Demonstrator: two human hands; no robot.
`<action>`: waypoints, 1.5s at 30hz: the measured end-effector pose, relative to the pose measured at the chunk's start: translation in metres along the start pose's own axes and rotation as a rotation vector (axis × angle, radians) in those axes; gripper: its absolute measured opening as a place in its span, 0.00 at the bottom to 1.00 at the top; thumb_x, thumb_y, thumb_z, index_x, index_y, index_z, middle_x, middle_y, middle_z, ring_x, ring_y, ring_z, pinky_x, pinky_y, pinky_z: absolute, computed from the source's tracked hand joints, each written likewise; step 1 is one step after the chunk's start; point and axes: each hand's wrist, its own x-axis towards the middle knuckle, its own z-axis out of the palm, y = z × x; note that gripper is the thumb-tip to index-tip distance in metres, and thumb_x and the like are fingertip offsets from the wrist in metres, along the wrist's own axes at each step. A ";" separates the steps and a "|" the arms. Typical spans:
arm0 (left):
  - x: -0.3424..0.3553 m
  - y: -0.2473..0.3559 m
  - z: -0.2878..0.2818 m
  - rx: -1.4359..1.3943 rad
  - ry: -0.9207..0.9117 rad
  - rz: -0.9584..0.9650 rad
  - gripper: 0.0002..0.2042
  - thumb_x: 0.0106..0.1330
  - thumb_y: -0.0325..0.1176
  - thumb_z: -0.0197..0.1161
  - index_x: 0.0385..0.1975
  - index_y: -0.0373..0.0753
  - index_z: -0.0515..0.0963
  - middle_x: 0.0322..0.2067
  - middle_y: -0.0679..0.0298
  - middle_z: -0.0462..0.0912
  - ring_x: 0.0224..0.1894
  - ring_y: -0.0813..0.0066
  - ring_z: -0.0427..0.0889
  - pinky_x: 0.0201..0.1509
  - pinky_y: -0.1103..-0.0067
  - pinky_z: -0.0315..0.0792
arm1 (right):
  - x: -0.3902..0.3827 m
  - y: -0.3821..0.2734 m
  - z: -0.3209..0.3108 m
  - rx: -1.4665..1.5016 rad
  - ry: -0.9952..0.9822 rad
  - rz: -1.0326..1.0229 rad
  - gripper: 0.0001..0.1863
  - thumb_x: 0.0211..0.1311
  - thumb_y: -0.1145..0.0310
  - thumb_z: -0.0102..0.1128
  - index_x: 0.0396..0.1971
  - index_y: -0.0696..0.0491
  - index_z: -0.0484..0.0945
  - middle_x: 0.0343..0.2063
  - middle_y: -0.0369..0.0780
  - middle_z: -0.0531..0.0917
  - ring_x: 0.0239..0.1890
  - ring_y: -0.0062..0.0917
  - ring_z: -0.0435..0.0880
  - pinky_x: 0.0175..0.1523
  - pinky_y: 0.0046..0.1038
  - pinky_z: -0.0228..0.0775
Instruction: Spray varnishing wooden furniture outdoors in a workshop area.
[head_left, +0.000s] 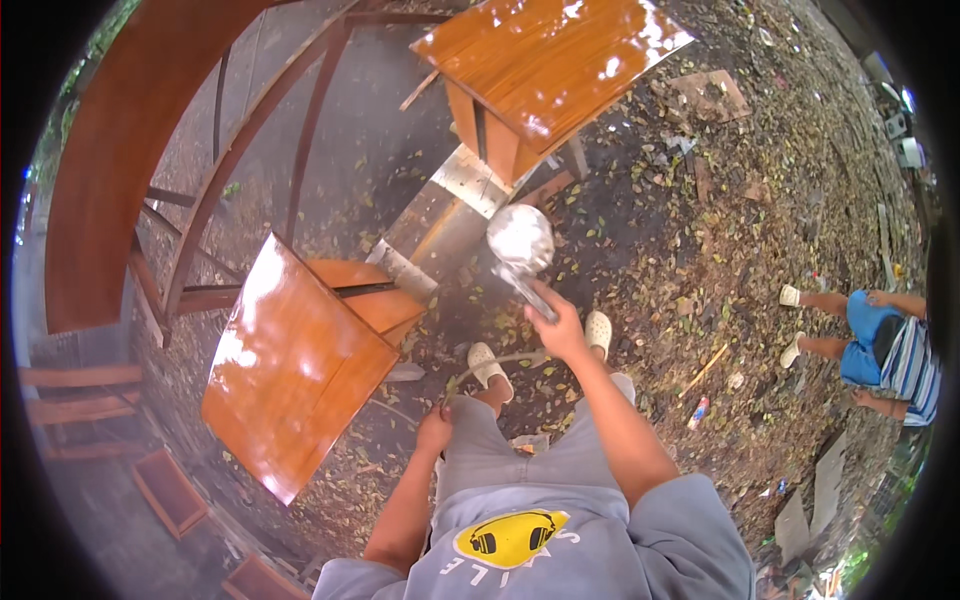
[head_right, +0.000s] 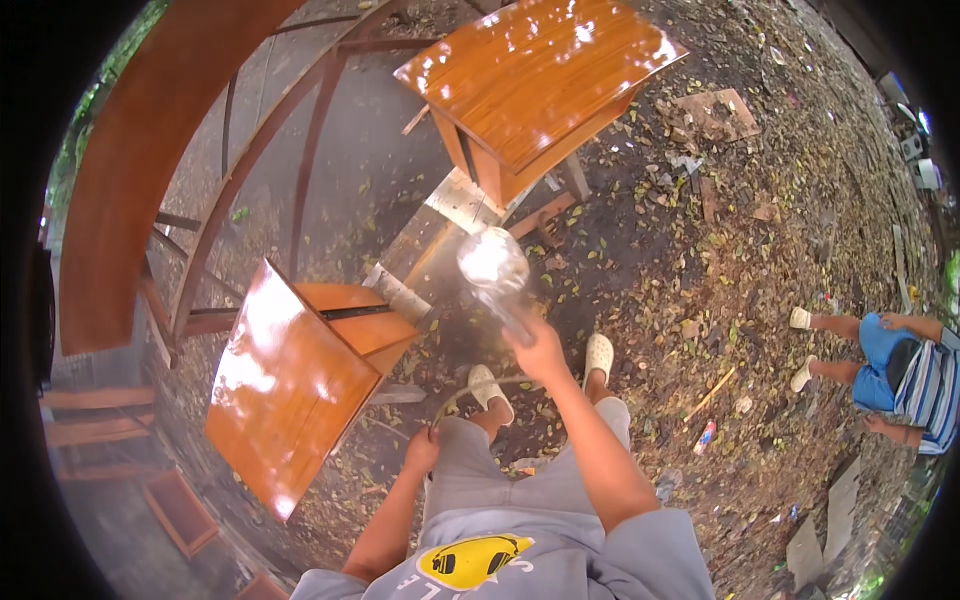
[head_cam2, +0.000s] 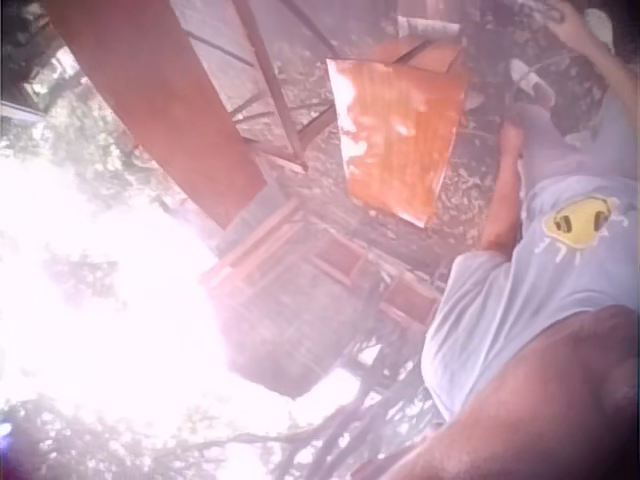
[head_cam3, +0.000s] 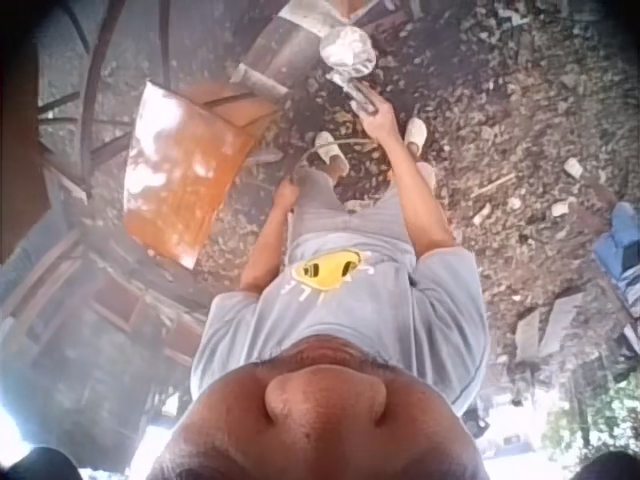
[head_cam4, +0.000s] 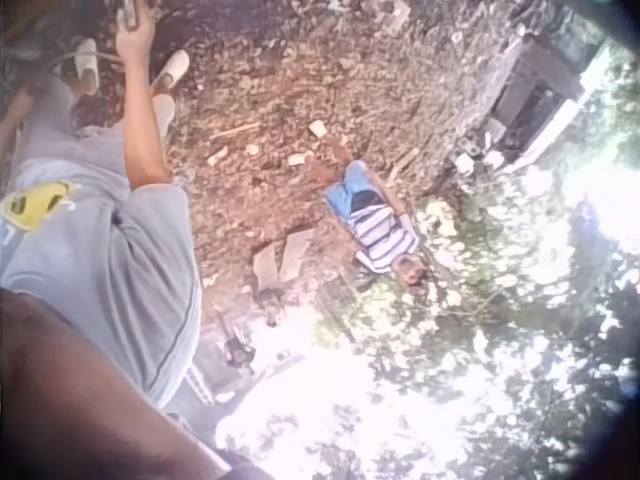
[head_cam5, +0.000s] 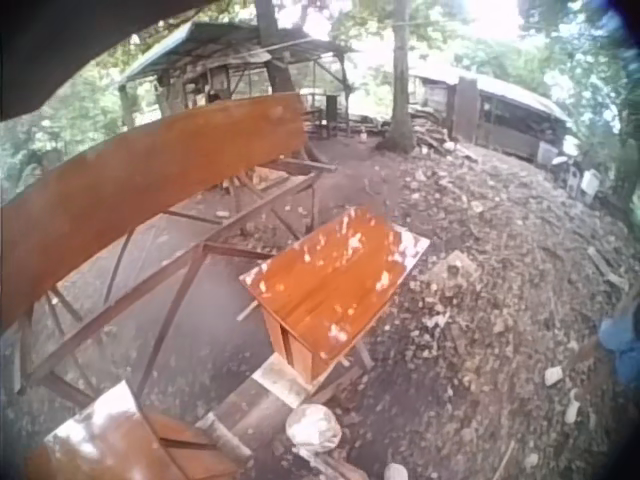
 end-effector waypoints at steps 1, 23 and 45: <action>-0.004 0.009 0.002 0.042 -0.038 -0.006 0.19 0.73 0.45 0.49 0.50 0.35 0.75 0.42 0.39 0.81 0.49 0.39 0.79 0.53 0.56 0.72 | -0.013 0.000 -0.025 0.002 0.012 -0.007 0.25 0.62 0.67 0.65 0.59 0.56 0.75 0.50 0.49 0.83 0.50 0.42 0.84 0.55 0.33 0.73; 0.042 0.454 0.133 0.189 -0.135 0.229 0.17 0.69 0.47 0.56 0.45 0.40 0.81 0.39 0.45 0.84 0.46 0.41 0.81 0.51 0.57 0.74 | 0.170 0.019 -0.590 0.440 0.393 0.047 0.21 0.71 0.57 0.51 0.44 0.62 0.80 0.28 0.41 0.86 0.13 0.17 0.72 0.17 0.24 0.61; 0.179 0.661 0.249 0.389 -0.232 -0.088 0.16 0.71 0.42 0.52 0.47 0.38 0.78 0.41 0.45 0.83 0.47 0.43 0.81 0.52 0.55 0.74 | 0.560 0.158 -0.711 0.754 -0.278 0.302 0.25 0.75 0.50 0.45 0.53 0.57 0.76 0.30 0.45 0.85 0.12 0.15 0.67 0.16 0.19 0.59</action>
